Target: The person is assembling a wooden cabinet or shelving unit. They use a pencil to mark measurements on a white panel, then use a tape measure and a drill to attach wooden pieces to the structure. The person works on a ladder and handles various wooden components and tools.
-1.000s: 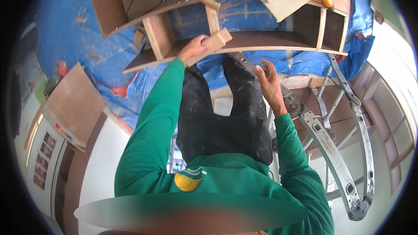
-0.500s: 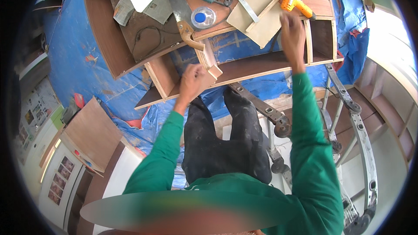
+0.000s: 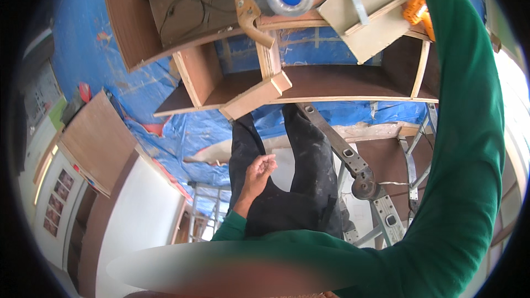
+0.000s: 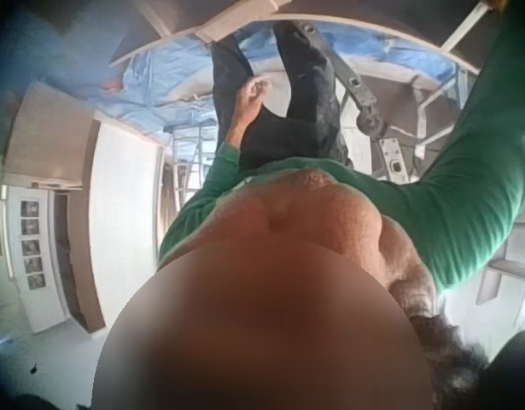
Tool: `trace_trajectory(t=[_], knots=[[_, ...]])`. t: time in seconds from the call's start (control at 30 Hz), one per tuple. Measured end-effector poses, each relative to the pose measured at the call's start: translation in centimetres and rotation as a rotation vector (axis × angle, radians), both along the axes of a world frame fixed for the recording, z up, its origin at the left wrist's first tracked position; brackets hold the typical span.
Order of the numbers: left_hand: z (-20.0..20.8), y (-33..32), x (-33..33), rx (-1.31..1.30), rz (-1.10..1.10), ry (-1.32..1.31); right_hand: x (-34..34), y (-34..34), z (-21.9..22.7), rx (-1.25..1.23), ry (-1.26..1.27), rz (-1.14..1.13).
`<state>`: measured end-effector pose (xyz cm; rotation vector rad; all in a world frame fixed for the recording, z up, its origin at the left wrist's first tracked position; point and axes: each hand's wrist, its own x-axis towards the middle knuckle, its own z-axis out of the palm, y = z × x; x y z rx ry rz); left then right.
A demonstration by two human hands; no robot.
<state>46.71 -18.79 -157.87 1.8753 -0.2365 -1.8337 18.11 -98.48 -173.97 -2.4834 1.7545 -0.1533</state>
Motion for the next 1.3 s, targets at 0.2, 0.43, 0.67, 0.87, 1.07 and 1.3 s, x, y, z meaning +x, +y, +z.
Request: trace_trajectory(t=[0.2,0.43,0.67,0.87,1.07,1.3], knots=[[-1.9,-0.4,0.9,0.001,0.212,0.023,1.4,1.2,2.2,-0.084,0.334,0.315],[-2.3,-2.3,1.4,-0.005,0.286,0.027,1.0,1.4,3.3,-0.061,0.283,0.375],[-2.5,-2.8,1.0,-0.030,0.306,0.035,0.3,2.3,3.3,-0.023,0.131,0.157],[-1.9,-9.0,0.0,-0.137,0.228,0.012,0.2,13.7,5.0,-0.327,-0.359,-0.418],[-1.6,-20.3,-3.7,-0.457,0.123,-0.136,6.5,43.0,10.5,0.752,-1.075,-0.609],[-0.3,-23.3,-3.9,-0.745,-0.409,-0.330,6.5,51.3,15.3,1.234,-1.004,-0.546]])
